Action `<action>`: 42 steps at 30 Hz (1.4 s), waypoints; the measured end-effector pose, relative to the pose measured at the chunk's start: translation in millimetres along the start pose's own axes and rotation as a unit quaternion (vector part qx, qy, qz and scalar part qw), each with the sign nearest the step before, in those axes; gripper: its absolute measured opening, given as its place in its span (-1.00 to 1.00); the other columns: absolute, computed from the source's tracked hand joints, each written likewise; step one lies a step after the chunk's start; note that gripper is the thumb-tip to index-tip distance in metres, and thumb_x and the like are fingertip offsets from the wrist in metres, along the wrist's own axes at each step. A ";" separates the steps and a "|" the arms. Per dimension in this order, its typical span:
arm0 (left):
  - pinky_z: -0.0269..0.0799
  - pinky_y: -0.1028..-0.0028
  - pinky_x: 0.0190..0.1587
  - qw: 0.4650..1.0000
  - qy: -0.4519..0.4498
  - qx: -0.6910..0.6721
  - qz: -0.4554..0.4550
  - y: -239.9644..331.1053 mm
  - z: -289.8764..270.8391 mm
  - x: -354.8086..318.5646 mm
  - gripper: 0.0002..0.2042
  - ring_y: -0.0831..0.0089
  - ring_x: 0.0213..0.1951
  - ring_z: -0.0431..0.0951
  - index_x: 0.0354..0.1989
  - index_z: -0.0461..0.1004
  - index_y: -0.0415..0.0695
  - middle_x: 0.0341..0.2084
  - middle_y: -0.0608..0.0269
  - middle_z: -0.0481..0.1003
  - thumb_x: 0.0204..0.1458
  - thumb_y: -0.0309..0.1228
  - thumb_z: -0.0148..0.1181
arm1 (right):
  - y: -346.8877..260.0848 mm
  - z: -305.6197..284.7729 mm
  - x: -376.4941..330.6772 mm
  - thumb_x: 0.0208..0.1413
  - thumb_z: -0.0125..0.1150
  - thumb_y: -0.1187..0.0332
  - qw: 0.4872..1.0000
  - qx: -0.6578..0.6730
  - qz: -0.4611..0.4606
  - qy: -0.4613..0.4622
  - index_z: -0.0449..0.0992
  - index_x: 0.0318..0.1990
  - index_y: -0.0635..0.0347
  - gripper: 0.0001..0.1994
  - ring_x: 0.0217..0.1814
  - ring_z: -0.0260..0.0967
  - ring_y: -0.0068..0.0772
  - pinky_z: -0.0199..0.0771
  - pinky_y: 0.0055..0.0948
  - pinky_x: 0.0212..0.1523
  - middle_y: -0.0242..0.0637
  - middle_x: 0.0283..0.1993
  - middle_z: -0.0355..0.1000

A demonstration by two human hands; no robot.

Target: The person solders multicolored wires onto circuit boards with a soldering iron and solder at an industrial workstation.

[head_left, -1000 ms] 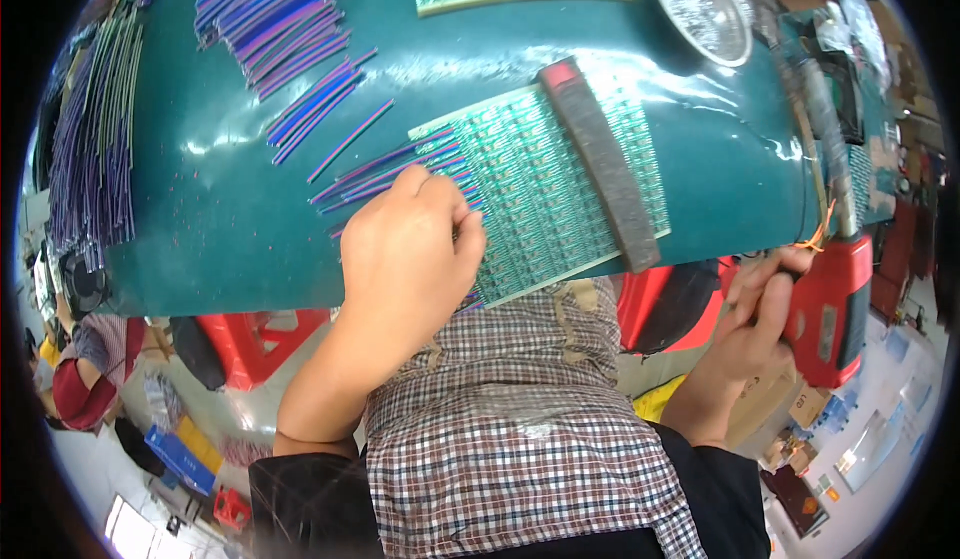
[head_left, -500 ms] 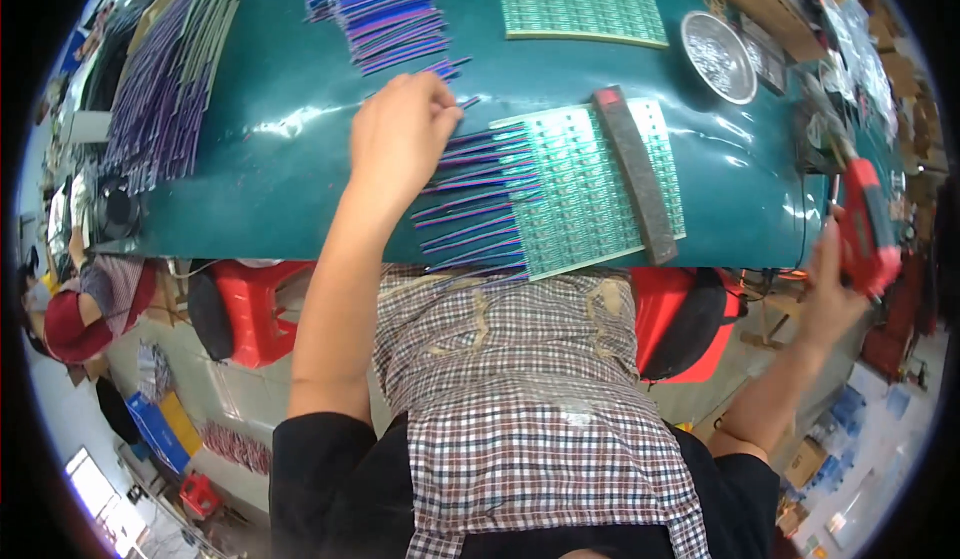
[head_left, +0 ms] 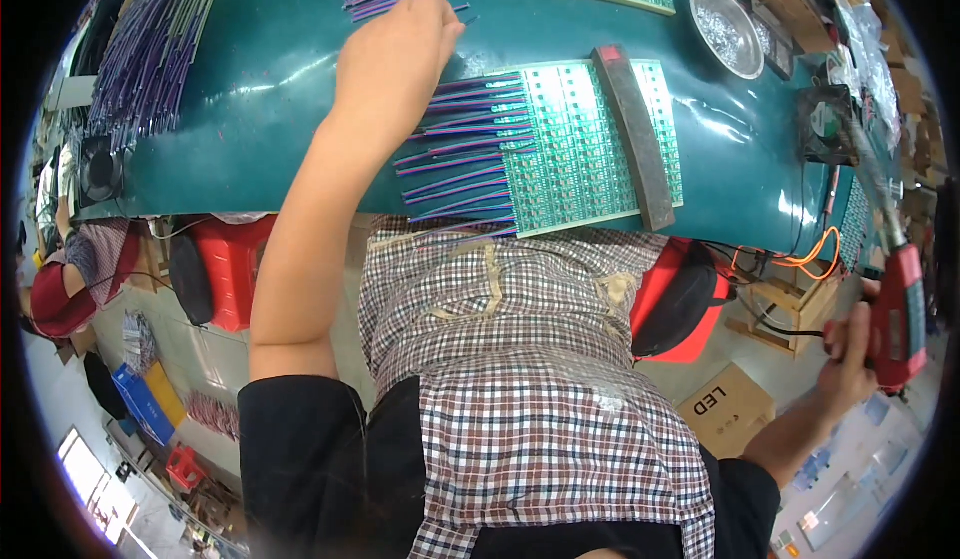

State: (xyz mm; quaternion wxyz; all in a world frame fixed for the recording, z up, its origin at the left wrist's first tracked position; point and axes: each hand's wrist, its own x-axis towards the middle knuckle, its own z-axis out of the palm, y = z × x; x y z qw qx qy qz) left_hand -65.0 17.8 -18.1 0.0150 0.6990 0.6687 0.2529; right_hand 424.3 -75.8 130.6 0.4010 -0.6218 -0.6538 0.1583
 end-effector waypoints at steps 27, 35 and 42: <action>0.49 0.17 -0.43 0.966 -0.154 -0.169 -0.119 95.6 -0.4 -65.8 -0.84 0.12 -0.49 0.58 -0.48 0.52 -0.13 -0.49 0.16 0.47 0.04 -0.39 0.39 | -5.6 120.8 -120.1 0.30 0.27 0.35 0.893 0.180 0.259 -0.320 0.46 0.20 0.32 -0.62 -0.37 0.37 -0.55 0.33 -0.58 -0.36 -0.27 -0.31 0.48; 0.42 0.46 -0.46 0.967 -0.177 -0.143 -0.117 99.2 -3.0 -61.9 -0.81 0.49 -0.55 0.50 -0.46 0.50 -0.14 -0.51 0.32 0.42 0.14 -0.40 0.37 | -19.4 146.1 -108.4 0.23 0.26 0.36 0.906 0.187 0.263 -0.274 0.46 0.14 0.42 -0.61 -0.48 0.32 -0.57 0.33 -0.53 -0.42 -0.32 -0.44 0.44; 0.40 0.43 -0.48 0.967 -0.188 -0.128 -0.114 100.3 -4.3 -60.6 -0.80 0.45 -0.56 0.49 -0.47 0.49 -0.13 -0.51 0.32 0.43 0.13 -0.38 0.37 | -20.8 144.1 -101.4 0.20 0.21 0.39 0.897 0.196 0.258 -0.299 0.50 -0.23 0.33 -0.84 -0.54 0.30 -0.52 0.35 -0.49 -0.42 -0.34 -0.52 0.40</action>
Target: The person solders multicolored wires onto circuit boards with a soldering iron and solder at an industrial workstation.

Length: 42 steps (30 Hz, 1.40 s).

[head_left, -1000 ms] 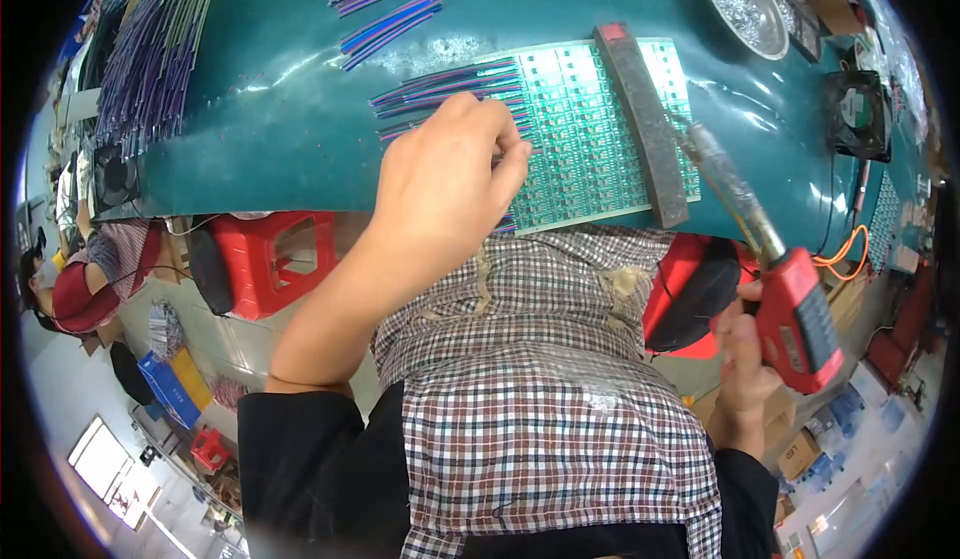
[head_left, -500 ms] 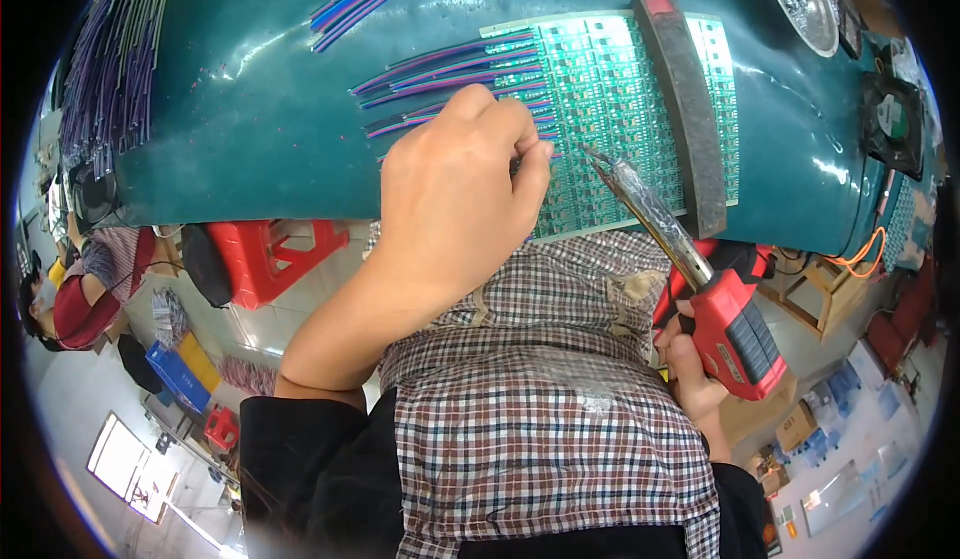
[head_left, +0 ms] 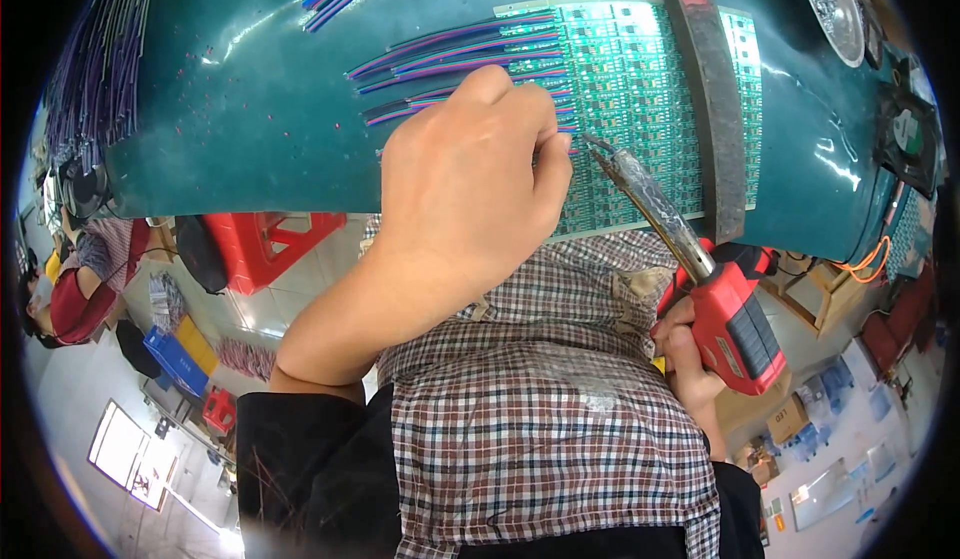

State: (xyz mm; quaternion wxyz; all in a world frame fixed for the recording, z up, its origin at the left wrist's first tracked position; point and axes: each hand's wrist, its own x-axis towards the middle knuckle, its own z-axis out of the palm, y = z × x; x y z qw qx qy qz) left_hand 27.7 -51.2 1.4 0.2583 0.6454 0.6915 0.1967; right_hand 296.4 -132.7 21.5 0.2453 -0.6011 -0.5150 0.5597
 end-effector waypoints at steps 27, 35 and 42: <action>0.40 0.35 -0.48 1.000 0.009 0.006 0.000 4.8 1.3 1.4 -0.82 0.37 -0.57 0.48 -0.47 0.50 -0.12 -0.50 0.28 0.45 0.08 -0.40 0.39 | 12.8 -21.0 -12.9 0.23 0.26 0.34 0.995 -0.090 -0.028 -0.036 0.48 -0.24 0.35 -0.80 -0.44 0.32 -0.45 0.39 -0.42 -0.34 -0.20 -0.38 0.44; 0.42 0.32 -0.48 1.000 0.022 0.018 0.001 6.6 4.8 -0.3 -0.83 0.32 -0.55 0.53 -0.46 0.49 -0.13 -0.49 0.26 0.46 0.07 -0.43 0.39 | 14.4 -25.3 -12.1 0.14 0.38 0.41 0.997 -0.075 0.006 -0.029 0.64 -0.17 0.27 -0.84 -0.25 0.57 -0.39 0.55 -0.35 -0.13 -0.29 -0.29 0.61; 0.43 0.30 -0.47 0.998 0.043 0.033 0.032 6.0 7.2 -1.0 -0.83 0.28 -0.53 0.55 -0.45 0.48 -0.13 -0.48 0.25 0.47 0.04 -0.45 0.40 | 12.5 -18.7 -13.6 0.23 0.27 0.39 0.998 -0.020 -0.047 -0.026 0.45 -0.15 0.35 -0.80 -0.36 0.35 -0.41 0.40 -0.41 -0.33 -0.18 -0.32 0.42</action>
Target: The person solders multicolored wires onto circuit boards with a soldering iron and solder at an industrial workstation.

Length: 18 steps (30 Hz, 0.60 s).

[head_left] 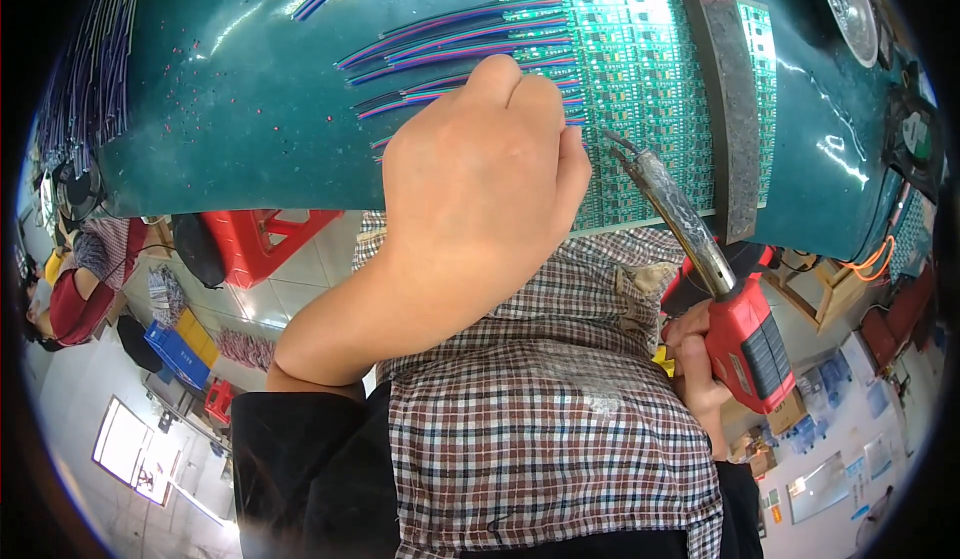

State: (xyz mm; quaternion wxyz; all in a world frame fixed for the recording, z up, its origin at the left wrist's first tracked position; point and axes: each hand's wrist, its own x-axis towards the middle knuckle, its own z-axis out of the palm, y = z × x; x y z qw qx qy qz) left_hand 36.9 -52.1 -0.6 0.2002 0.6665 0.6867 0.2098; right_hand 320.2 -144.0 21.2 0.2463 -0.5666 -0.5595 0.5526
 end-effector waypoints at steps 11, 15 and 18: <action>0.42 0.32 -0.48 1.000 -0.012 0.005 -0.003 0.2 -4.3 -2.0 -0.83 0.33 -0.55 0.54 -0.43 0.51 -0.11 -0.47 0.27 0.47 0.08 -0.41 0.42 | 3.3 -8.1 -13.5 0.23 0.29 0.42 0.997 -0.046 0.068 -0.009 0.51 0.00 0.30 -0.76 -0.26 0.44 -0.42 0.48 -0.37 -0.15 -0.25 -0.28 0.50; 0.43 0.36 -0.47 0.999 -0.032 -0.016 -0.016 -2.6 -6.7 -0.8 -0.82 0.39 -0.55 0.53 -0.43 0.53 -0.10 -0.47 0.28 0.48 0.09 -0.36 0.43 | 6.6 -5.3 -14.0 0.27 0.30 0.36 0.998 -0.023 0.052 0.006 0.43 0.06 0.33 -0.69 -0.32 0.35 -0.46 0.41 -0.39 -0.20 -0.23 -0.29 0.44; 0.42 0.37 -0.47 0.999 -0.037 -0.020 -0.014 -1.6 -7.5 0.2 -0.82 0.40 -0.55 0.53 -0.44 0.53 -0.09 -0.47 0.29 0.48 0.10 -0.35 0.43 | 11.5 -9.3 -12.4 0.27 0.29 0.36 0.998 -0.065 0.013 -0.013 0.44 0.00 0.33 -0.72 -0.33 0.36 -0.43 0.42 -0.38 -0.21 -0.20 -0.28 0.45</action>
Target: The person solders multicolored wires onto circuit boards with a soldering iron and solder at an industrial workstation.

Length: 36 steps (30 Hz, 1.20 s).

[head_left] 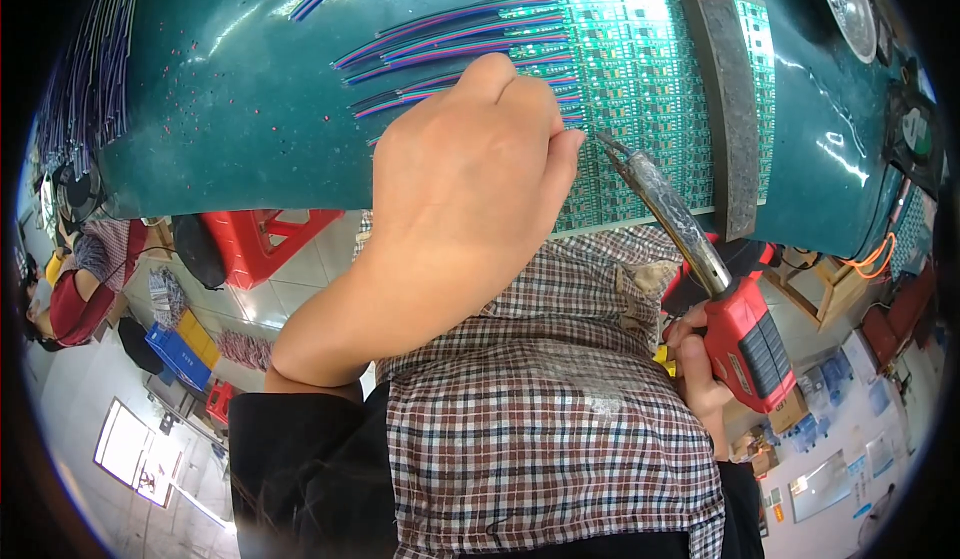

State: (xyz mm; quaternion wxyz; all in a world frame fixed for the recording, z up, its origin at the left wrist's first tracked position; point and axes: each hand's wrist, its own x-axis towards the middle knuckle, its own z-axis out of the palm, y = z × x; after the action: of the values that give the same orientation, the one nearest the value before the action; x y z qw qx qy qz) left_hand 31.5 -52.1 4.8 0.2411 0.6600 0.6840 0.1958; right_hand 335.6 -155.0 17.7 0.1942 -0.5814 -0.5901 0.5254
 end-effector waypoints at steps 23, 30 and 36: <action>0.43 0.34 -0.48 0.999 0.029 0.024 0.014 1.9 7.0 -0.9 -0.82 0.34 -0.54 0.54 -0.46 0.50 -0.10 -0.48 0.27 0.47 0.04 -0.41 0.43 | -4.9 -3.3 6.9 0.22 0.20 0.47 1.000 -0.021 -0.014 -0.014 0.44 -0.14 0.34 -0.86 -0.33 0.35 -0.40 0.40 -0.38 -0.26 -0.17 -0.31 0.43; 0.46 0.35 -0.47 0.999 0.030 0.023 0.017 2.3 6.8 -1.0 -0.82 0.34 -0.51 0.57 -0.46 0.51 -0.11 -0.47 0.27 0.49 0.02 -0.42 0.44 | -6.7 -6.1 6.9 0.04 0.41 0.43 0.997 -0.078 0.012 0.005 0.67 -0.18 0.21 -0.83 -0.28 0.58 -0.27 0.55 -0.31 -0.16 -0.28 -0.31 0.62; 0.48 0.36 -0.46 0.999 0.030 0.019 0.017 2.7 7.1 -1.7 -0.83 0.34 -0.50 0.59 -0.45 0.52 -0.11 -0.47 0.27 0.49 0.02 -0.42 0.44 | -6.9 -3.3 11.0 0.16 0.15 0.54 0.996 -0.080 -0.043 -0.023 0.47 -0.23 0.38 -0.92 -0.37 0.37 -0.38 0.45 -0.38 -0.28 -0.15 -0.36 0.43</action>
State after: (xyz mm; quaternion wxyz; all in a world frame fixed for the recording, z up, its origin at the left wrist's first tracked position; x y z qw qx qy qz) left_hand 37.8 -54.0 0.8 0.2045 0.6695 0.6835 0.2070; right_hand 332.3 -142.3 20.6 0.1554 -0.5570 -0.6590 0.4810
